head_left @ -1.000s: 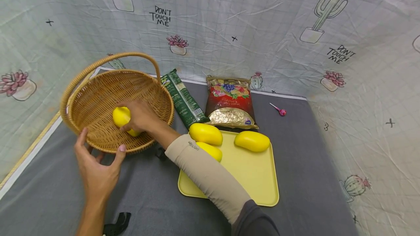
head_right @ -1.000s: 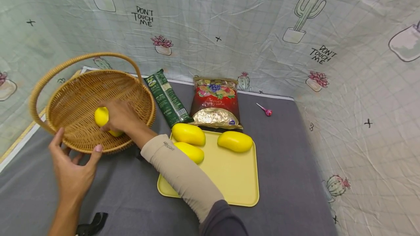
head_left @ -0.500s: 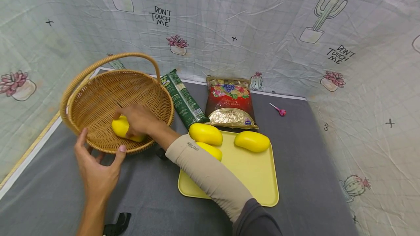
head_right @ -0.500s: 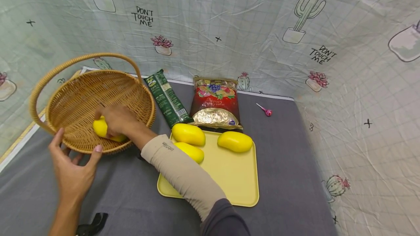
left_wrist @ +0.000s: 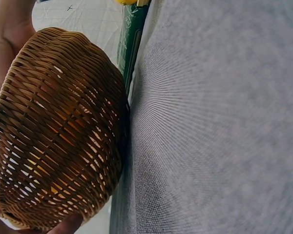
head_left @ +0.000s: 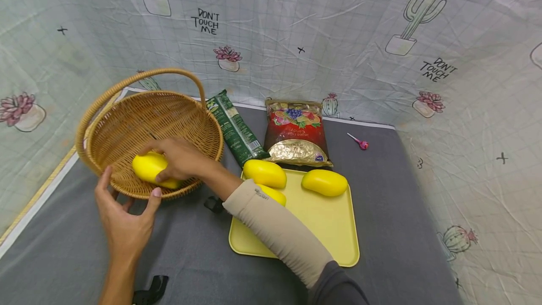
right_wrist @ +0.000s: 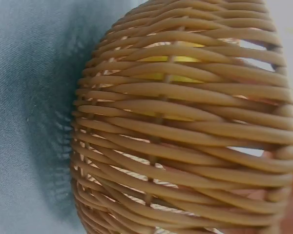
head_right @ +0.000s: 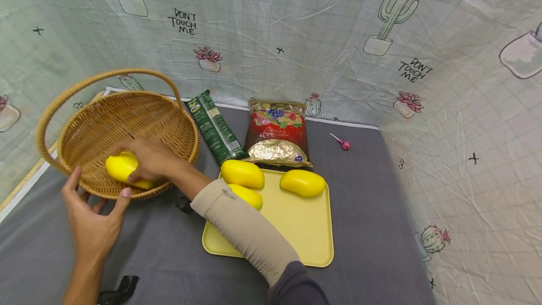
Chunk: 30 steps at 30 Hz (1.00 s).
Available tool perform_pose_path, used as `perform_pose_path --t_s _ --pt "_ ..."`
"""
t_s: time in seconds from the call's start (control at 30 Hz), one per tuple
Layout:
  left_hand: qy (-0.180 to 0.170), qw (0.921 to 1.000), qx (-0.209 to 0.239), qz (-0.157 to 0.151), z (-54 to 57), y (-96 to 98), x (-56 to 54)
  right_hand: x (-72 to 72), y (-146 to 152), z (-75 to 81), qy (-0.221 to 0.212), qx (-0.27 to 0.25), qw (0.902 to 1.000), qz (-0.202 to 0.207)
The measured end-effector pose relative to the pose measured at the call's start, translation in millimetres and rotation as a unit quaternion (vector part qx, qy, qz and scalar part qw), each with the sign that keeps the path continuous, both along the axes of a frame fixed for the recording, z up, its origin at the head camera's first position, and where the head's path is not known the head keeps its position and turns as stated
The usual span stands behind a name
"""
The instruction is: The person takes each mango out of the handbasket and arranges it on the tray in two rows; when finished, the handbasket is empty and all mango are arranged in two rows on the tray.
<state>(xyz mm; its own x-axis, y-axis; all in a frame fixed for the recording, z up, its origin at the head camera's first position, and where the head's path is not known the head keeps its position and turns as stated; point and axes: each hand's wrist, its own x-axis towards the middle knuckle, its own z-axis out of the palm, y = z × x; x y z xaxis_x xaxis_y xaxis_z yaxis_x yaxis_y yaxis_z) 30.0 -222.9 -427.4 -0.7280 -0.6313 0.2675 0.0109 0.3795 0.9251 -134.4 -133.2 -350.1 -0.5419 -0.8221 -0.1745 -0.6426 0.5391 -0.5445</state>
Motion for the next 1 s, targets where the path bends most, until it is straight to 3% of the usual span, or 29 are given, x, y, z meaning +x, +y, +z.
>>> perform_pose_path --t_s 0.3,1.0 --pt "-0.006 1.0000 -0.002 0.002 1.2 0.9 0.3 6.1 24 16.8 -0.026 -0.098 0.9947 -0.018" --pt "-0.005 1.0000 -0.006 0.005 2.2 1.6 -0.5 15.5 94 41.6 -0.003 -0.239 0.9709 -0.005"
